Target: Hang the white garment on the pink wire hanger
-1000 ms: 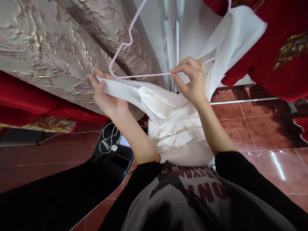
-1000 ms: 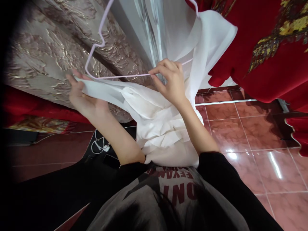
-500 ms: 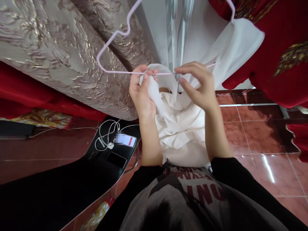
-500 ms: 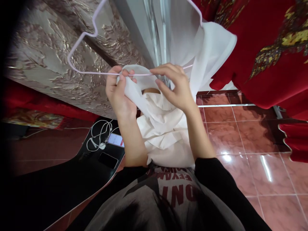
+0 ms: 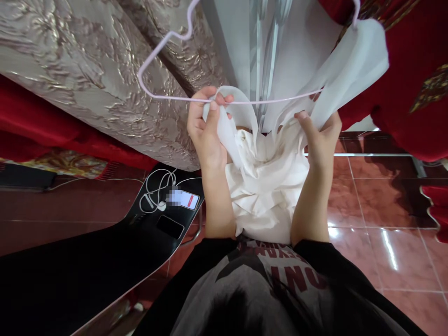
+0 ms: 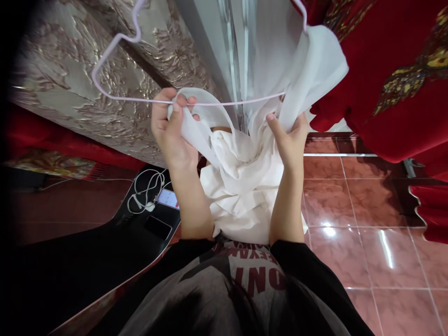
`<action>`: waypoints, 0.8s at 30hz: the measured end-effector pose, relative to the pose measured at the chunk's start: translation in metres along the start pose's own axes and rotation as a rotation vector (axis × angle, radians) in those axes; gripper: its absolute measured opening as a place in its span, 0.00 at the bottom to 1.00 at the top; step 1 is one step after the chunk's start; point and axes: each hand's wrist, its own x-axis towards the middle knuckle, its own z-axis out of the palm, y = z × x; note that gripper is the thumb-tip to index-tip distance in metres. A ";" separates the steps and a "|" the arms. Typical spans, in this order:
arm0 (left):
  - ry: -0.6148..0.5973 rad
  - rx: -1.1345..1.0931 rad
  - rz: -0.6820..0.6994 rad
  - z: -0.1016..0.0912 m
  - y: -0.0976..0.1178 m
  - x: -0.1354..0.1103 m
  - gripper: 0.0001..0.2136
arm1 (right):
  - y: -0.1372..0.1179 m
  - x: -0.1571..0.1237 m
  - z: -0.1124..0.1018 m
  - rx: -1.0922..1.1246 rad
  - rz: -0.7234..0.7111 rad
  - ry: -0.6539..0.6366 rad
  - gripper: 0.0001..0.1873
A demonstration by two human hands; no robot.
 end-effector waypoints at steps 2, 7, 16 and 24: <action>0.010 0.028 -0.021 -0.002 0.001 0.001 0.21 | -0.006 -0.002 0.009 0.007 0.007 0.090 0.22; -0.001 0.016 -0.032 -0.002 0.001 0.001 0.22 | -0.016 -0.002 0.011 0.011 0.013 0.394 0.20; -0.009 0.044 -0.004 -0.002 -0.002 0.000 0.18 | -0.030 -0.003 0.016 0.133 -0.025 0.453 0.16; -0.040 -0.019 0.004 0.000 0.000 0.001 0.17 | -0.057 0.022 -0.002 0.225 0.082 0.300 0.05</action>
